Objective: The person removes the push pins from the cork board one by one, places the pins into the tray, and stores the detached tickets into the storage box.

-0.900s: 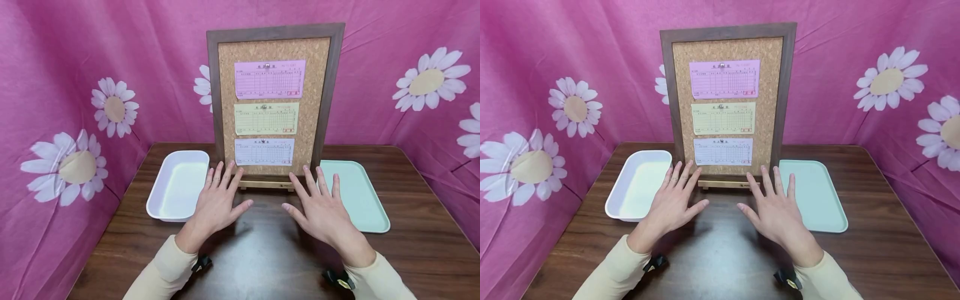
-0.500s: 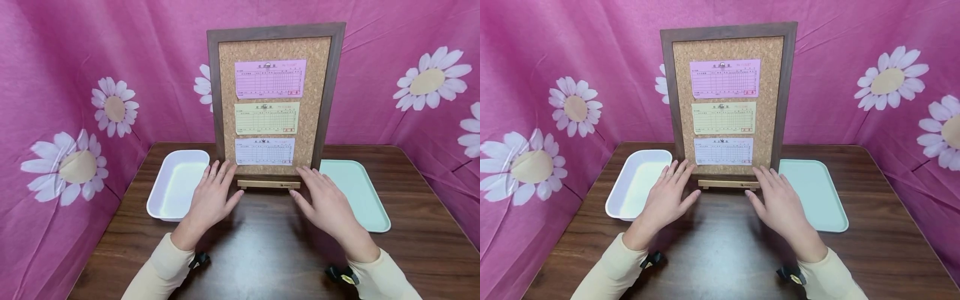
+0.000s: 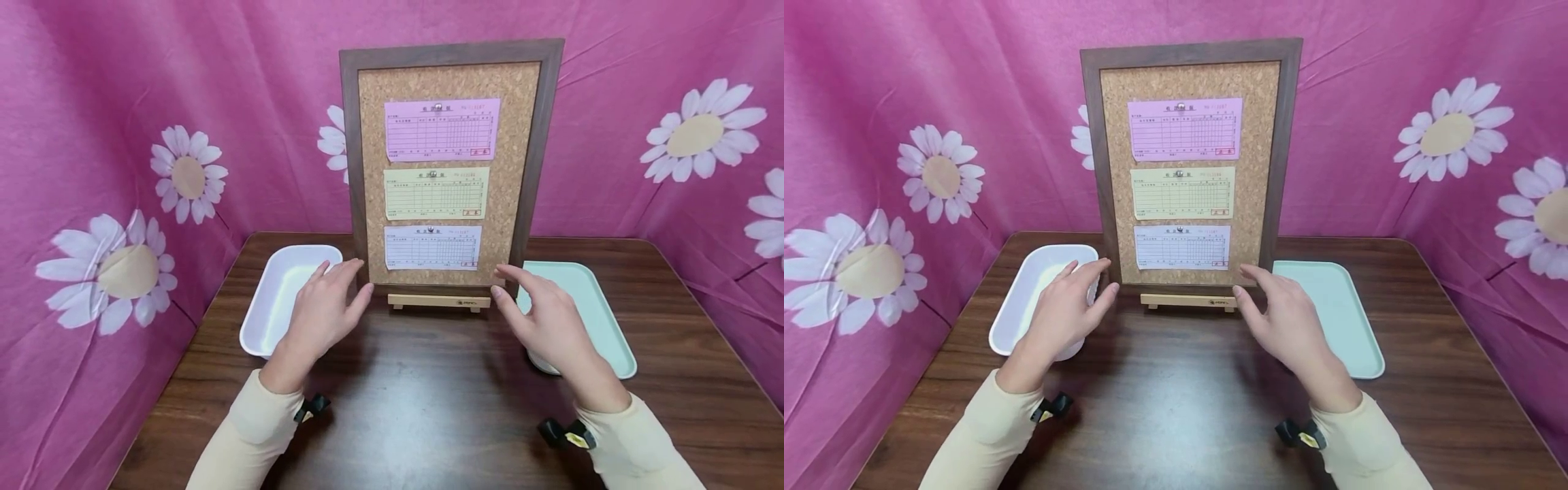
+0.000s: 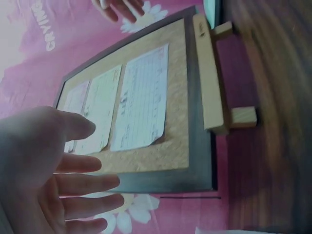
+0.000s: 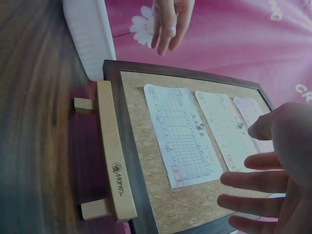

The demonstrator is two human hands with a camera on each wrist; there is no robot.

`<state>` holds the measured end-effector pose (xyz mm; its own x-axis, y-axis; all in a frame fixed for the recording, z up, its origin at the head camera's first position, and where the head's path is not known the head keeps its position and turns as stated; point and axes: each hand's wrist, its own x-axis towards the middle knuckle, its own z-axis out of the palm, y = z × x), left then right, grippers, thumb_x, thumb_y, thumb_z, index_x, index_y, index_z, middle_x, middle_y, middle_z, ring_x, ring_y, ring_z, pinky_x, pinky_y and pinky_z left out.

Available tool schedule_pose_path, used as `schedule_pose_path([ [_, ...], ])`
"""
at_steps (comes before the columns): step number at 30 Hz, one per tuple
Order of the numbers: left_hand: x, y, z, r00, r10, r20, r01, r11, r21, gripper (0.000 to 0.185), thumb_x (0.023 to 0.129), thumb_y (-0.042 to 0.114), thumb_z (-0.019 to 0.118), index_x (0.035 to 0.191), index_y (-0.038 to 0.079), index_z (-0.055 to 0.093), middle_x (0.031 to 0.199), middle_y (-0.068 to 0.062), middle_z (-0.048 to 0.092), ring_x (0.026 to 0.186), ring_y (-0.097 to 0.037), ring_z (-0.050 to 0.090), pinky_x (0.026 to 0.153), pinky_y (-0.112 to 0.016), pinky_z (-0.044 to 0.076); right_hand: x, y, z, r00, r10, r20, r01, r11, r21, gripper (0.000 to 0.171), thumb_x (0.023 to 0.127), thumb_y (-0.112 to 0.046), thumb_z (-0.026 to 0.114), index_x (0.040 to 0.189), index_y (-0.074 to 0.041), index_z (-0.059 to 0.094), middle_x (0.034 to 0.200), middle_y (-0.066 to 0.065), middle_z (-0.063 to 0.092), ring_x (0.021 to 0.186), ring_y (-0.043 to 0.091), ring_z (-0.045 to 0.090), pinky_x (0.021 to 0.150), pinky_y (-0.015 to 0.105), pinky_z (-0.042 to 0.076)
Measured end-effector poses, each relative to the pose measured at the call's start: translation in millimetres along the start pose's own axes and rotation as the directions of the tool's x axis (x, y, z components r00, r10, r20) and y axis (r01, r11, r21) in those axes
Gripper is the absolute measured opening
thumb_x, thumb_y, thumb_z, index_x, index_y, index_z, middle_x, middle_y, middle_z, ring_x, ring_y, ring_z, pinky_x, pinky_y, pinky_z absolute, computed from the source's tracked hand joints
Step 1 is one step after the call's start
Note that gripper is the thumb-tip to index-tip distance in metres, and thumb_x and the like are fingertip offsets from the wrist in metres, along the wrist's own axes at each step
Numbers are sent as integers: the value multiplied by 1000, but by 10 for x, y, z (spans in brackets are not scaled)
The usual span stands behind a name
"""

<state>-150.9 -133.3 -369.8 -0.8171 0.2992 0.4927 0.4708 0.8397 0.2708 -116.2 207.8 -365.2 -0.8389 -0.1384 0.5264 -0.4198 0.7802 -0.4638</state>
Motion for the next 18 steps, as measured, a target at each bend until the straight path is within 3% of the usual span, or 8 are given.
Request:
schedule_pose_path([
  [4,45,-47,-39,998,-50,-37,49,998,-34,37,101,29,69,127,4,75,117,-15,82,116,-35,76,116,-51,51,64,42,-14,998,-45,-41,46,999,20,32,98,-10,72,129,-2,74,117,16,81,88,29,74,85,40,54],
  [7,88,-69,-45,994,-89,-60,86,995,-58,34,101,30,68,124,6,77,115,-13,82,112,-38,76,106,-54,55,124,68,-14,996,-71,-57,73,997,37,29,98,-9,72,125,-3,75,109,14,81,69,14,61,69,25,47],
  [10,150,-81,-49,991,-98,-91,91,993,-75,32,101,29,68,122,6,78,116,-12,82,110,-37,76,100,-55,57,190,74,-19,994,-85,-64,88,995,56,26,97,-8,73,122,-4,76,102,11,81,66,5,55,61,18,41],
  [18,357,-117,-71,987,-43,-157,21,990,-138,24,100,24,69,111,5,79,116,-10,76,113,-34,67,96,-50,55,413,33,-111,995,-97,-38,100,989,107,21,100,-7,71,120,-6,78,101,8,82,75,1,59,61,16,42],
])
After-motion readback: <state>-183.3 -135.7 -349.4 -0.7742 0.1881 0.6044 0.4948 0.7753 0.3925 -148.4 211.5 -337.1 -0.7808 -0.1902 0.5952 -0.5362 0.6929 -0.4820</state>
